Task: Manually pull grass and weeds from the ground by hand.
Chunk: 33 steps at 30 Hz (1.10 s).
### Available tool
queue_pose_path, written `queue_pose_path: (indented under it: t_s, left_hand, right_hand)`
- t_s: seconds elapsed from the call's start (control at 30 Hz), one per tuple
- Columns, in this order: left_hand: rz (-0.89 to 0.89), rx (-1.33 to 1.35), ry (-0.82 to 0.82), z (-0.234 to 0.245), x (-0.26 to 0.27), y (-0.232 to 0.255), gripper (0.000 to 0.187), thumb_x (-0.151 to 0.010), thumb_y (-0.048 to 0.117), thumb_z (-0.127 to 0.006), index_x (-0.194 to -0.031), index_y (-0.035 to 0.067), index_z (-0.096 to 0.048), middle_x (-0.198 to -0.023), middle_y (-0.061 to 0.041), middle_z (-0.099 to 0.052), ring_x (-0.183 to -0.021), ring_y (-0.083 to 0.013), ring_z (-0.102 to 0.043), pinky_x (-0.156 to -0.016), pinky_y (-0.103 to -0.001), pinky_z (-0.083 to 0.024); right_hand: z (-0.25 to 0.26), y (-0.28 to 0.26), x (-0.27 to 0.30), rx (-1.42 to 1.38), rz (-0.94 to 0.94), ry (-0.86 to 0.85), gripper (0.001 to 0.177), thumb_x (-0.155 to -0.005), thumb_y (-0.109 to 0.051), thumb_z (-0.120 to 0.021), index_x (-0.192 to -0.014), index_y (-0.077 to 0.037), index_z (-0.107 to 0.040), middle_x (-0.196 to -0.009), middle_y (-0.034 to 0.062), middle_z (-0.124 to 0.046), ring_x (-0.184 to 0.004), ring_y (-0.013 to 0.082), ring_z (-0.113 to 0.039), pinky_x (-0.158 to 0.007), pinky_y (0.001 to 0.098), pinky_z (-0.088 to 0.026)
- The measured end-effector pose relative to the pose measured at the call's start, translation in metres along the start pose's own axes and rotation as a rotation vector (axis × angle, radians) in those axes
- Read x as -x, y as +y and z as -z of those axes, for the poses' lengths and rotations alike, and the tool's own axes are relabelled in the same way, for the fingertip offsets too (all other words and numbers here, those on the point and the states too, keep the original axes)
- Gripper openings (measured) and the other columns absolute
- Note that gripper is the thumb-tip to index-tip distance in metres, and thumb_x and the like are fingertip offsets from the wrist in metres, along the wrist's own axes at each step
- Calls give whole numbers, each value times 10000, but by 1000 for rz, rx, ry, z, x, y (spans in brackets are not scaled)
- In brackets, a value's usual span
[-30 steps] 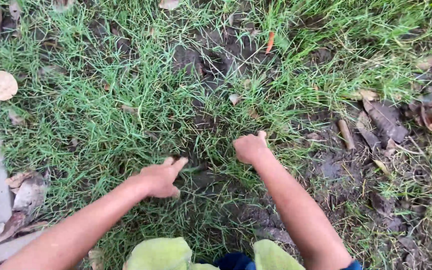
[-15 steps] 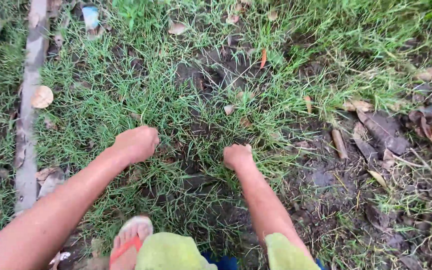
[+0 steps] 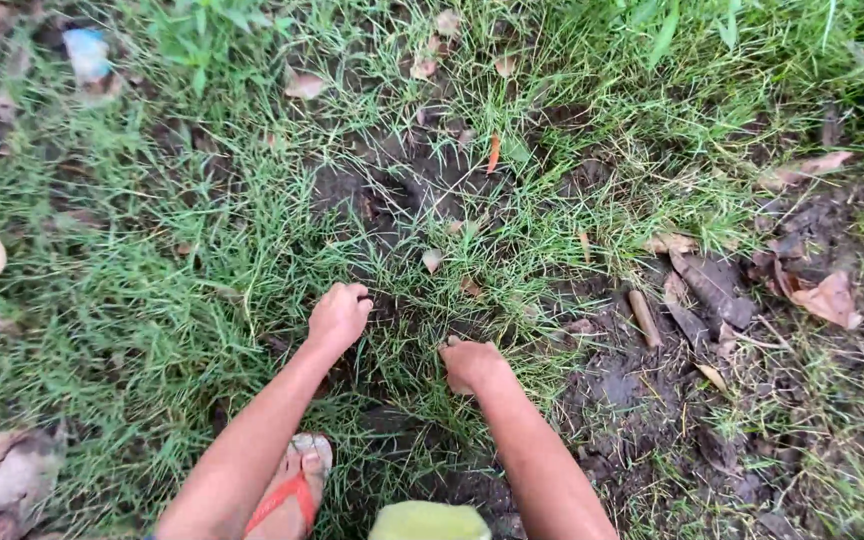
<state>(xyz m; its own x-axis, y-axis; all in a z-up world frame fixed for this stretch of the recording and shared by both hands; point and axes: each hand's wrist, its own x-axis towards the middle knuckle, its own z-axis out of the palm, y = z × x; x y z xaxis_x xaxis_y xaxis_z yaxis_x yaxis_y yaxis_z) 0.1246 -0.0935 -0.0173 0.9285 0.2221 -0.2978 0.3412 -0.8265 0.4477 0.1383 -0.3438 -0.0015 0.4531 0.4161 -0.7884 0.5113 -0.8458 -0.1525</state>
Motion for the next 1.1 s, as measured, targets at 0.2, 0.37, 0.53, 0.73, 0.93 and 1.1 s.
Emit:
queue_pose_path:
  t_s: [0.2,0.37,0.53,0.73,0.93,1.1]
  left_hand:
    - [-87,-96,42,13,-18,21,513,-800,371,-809,-1166,32,-689,-1046,-204,-627,-991,-388,-659,-853,-506,-534]
    - [-248,-26,56,-11,-26,-1,479,-762,327,-804,-1142,52,-709,-1015,-185,-613,-943,-380,-652,-814,-506,-528]
    - [-289,97,86,-13,-40,-10,332,-782,268,-783,-1038,62,-734,-994,-180,-622,-913,-396,-644,-811,-525,-506]
    - [-278,146,-121,-11,-49,-19,282,-894,334,-672,-1091,146,-745,-1055,-167,-660,-965,-371,-663,-848,-519,-491]
    - [-130,197,-340,-10,-54,-25,360,-990,445,-544,-1126,170,-731,-1070,-99,-725,-1017,-314,-687,-974,-549,-433]
    - [-216,316,-351,-1,-58,-21,361,-943,439,-541,-1159,214,-722,-1116,-89,-708,-1037,-322,-663,-946,-535,-419]
  right_hand:
    - [-7,-4,-2,-87,-72,38,567,-915,-109,-526,-1479,-159,-508,-1630,76,-389,-1314,323,-584,-1050,547,-476]
    - [21,-12,10,-151,-105,-12,639,-881,-101,-552,-1506,-197,-457,-1659,52,-311,-1305,330,-572,-1045,576,-463]
    - [25,-18,-5,-217,-172,-120,694,-879,-104,-561,-1544,-239,-414,-1626,50,-365,-1313,328,-572,-1061,591,-446]
    - [27,-14,-4,-274,-253,-202,750,-891,-100,-577,-1590,-233,-337,-1577,86,-402,-1345,327,-564,-1101,580,-431]
    - [51,13,26,-678,-22,210,797,-665,170,-491,-1327,-245,-652,-1627,79,-362,-1407,341,-445,-1139,481,-382]
    - [83,-8,1,-956,-231,653,304,-929,-104,-647,-1210,-165,-746,-1268,96,-734,-1128,236,-721,-1015,371,-557]
